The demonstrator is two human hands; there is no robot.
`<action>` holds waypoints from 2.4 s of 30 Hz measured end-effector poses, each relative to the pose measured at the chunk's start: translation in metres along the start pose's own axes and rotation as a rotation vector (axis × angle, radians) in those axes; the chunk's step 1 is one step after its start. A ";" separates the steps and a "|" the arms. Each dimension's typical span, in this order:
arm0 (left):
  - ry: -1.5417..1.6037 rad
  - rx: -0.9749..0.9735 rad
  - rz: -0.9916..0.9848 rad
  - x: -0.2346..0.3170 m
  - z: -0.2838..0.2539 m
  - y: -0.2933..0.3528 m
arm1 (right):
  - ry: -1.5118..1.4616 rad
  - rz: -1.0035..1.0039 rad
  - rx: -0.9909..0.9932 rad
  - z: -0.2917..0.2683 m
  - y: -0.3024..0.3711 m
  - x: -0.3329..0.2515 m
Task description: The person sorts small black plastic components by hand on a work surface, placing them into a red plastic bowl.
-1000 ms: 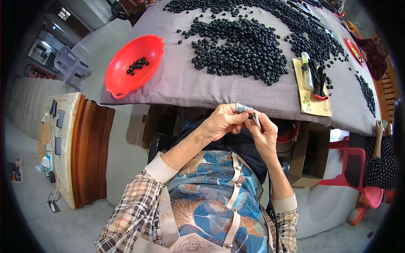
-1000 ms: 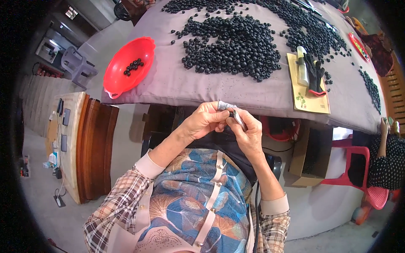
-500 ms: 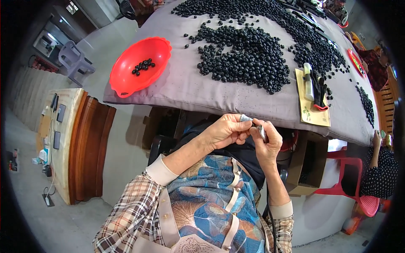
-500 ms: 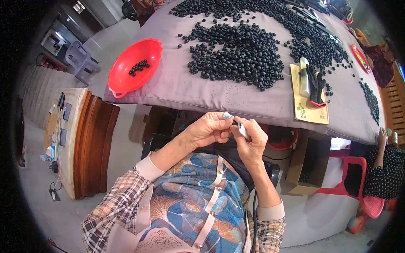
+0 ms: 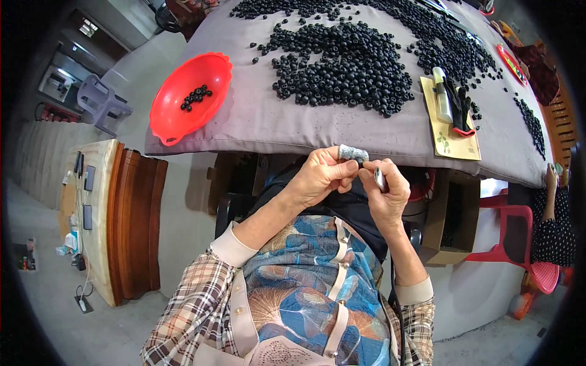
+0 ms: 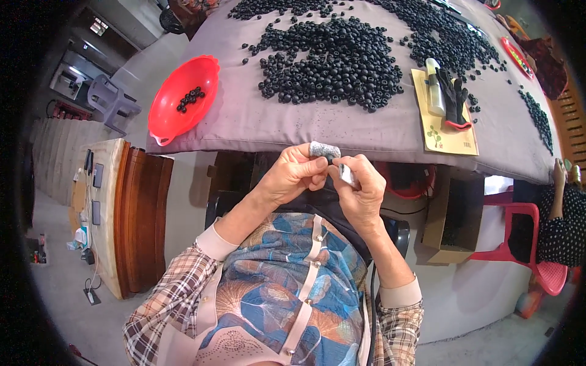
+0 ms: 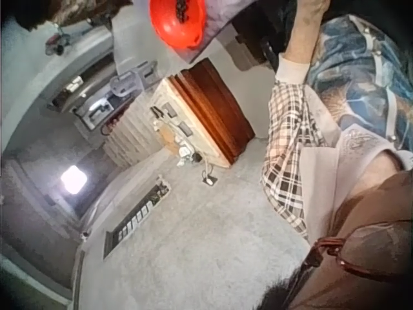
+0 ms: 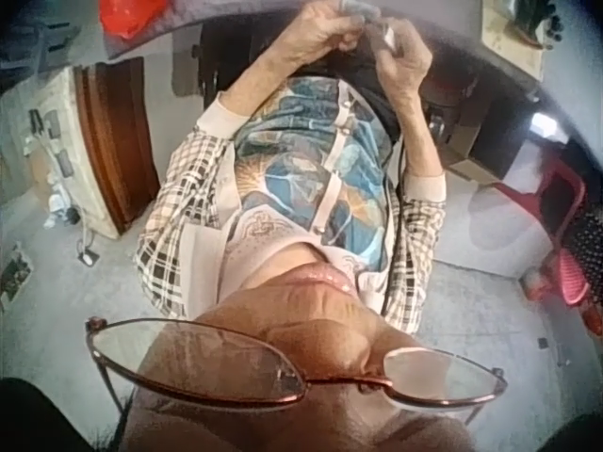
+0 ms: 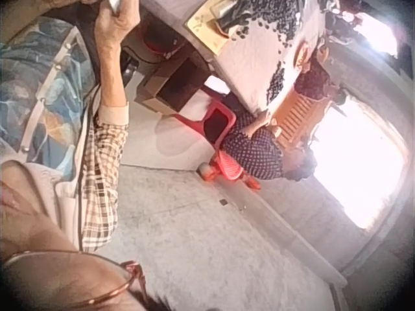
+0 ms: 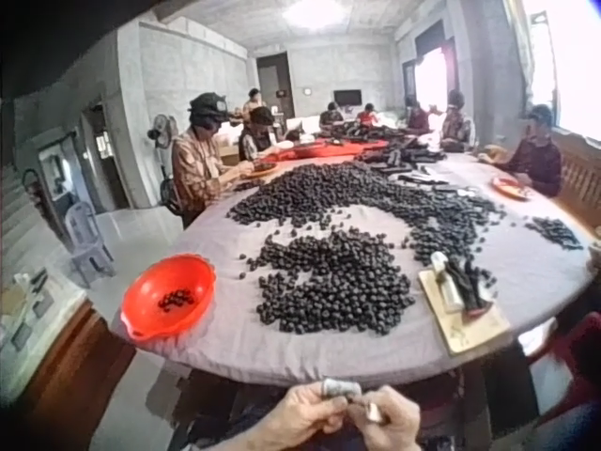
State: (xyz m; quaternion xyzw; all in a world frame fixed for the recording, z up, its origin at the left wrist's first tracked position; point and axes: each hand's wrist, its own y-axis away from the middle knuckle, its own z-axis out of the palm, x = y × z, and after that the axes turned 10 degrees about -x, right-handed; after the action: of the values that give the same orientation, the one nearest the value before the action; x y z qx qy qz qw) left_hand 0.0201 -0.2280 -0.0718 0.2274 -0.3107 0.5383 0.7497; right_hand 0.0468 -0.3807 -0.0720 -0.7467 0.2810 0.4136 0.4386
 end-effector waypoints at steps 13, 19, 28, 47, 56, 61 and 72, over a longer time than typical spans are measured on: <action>-0.170 0.022 0.138 0.003 -0.002 0.002 | -0.017 0.068 -0.102 0.004 0.001 -0.004; -0.140 0.001 0.131 0.003 -0.003 0.001 | -0.015 0.066 -0.086 0.002 0.001 -0.002; -0.140 0.003 0.131 0.003 -0.002 0.001 | 0.032 0.058 -0.055 0.002 0.000 -0.002; -0.180 -0.020 0.132 0.003 -0.001 0.002 | -0.097 0.113 -0.107 0.000 -0.001 -0.001; -0.239 0.026 0.162 0.004 0.003 0.003 | -0.090 0.103 -0.098 0.001 0.000 -0.003; -0.293 0.047 0.163 0.004 0.002 0.003 | -0.080 0.120 -0.098 0.001 0.000 -0.005; -0.379 0.080 0.163 0.003 -0.001 0.004 | -0.100 0.103 -0.070 0.003 0.000 -0.002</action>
State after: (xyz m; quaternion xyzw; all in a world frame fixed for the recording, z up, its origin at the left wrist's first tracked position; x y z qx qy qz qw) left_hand 0.0176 -0.2243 -0.0701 0.3286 -0.4419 0.5566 0.6220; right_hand 0.0449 -0.3776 -0.0709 -0.7246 0.2820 0.4819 0.4040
